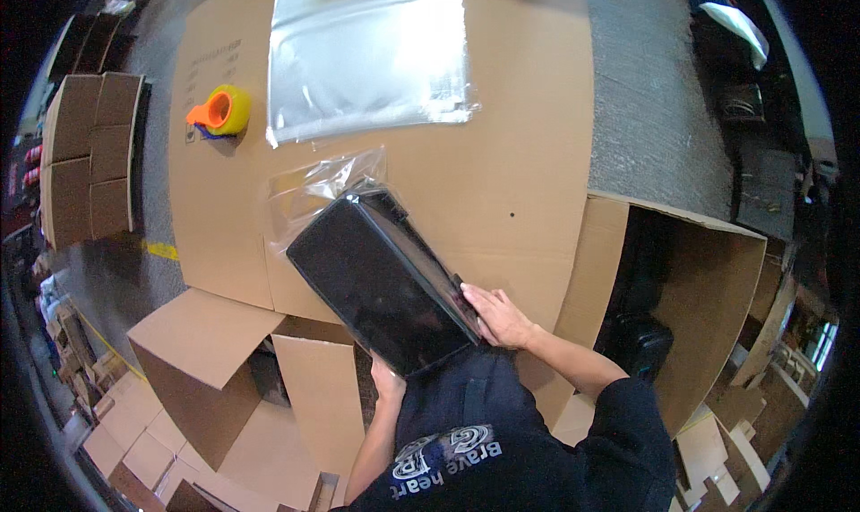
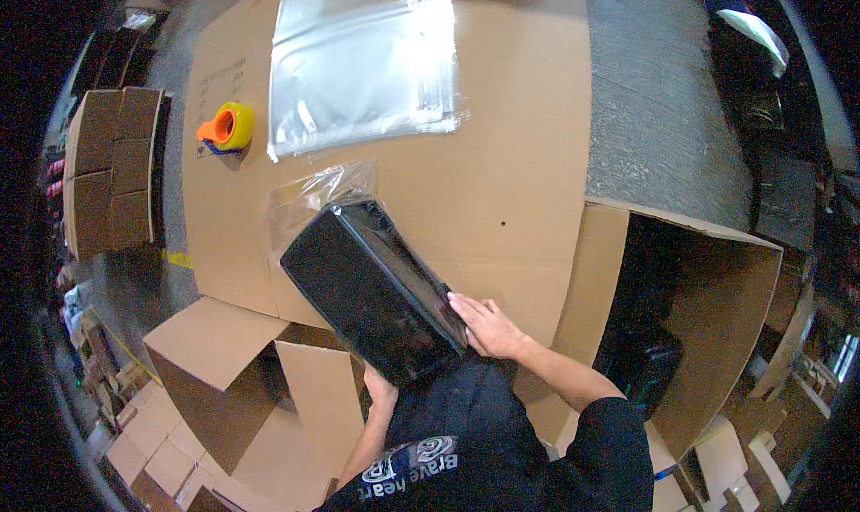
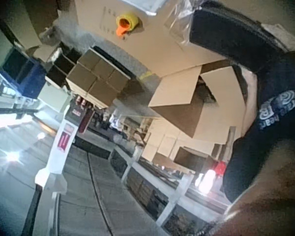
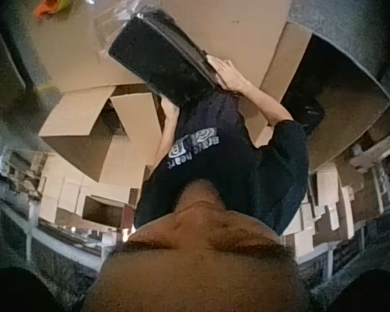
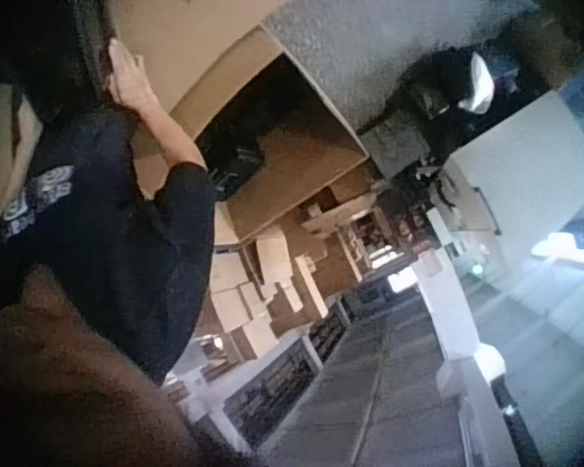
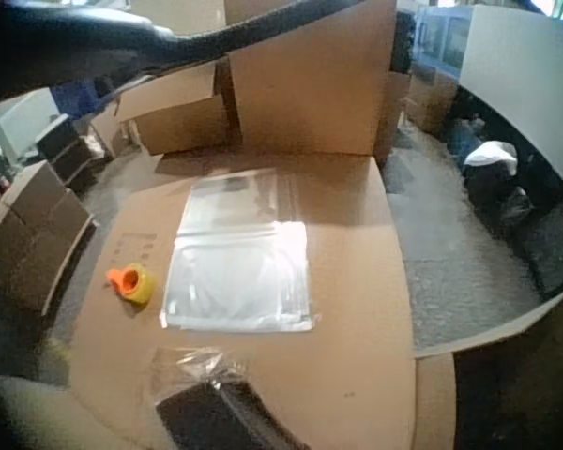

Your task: The person wraps black rectangular cases in clear plastic bags and places them into a cardboard box. The person repeats this process for multiple cases, handling each one individually.

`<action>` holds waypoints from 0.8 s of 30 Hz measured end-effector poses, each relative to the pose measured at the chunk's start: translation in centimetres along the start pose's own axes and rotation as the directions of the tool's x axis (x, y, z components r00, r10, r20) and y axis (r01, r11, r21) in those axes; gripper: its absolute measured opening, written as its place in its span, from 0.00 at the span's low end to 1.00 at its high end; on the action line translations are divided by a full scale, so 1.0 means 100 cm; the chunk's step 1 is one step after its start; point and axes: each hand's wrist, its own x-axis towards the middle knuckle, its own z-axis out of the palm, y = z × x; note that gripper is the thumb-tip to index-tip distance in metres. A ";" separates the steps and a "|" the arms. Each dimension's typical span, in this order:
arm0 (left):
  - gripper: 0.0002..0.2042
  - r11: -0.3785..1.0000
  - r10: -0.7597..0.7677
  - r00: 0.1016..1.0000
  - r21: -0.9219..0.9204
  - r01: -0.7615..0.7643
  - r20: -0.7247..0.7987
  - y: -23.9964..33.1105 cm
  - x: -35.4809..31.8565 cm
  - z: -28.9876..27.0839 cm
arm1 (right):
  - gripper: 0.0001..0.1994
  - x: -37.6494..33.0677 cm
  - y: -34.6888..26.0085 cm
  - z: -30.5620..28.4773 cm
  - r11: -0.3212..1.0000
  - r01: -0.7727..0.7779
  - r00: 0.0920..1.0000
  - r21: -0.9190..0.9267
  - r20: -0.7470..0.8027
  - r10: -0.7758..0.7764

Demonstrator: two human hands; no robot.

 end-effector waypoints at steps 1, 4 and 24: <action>0.30 0.996 -0.072 0.997 -0.045 0.072 0.010 0.001 0.003 0.002 | 0.32 0.002 0.002 0.001 0.994 0.063 0.994 -0.090 -0.085 -0.071; 0.28 0.991 -0.108 0.994 -0.080 0.108 0.004 0.005 0.005 0.004 | 0.31 0.016 0.007 0.004 0.993 -0.016 0.988 -0.120 -0.156 -0.003; 0.21 0.937 0.141 0.983 0.305 -0.170 0.114 0.013 -0.005 -0.008 | 0.31 -0.082 0.008 0.037 0.888 -0.316 0.945 -0.333 -0.030 0.325</action>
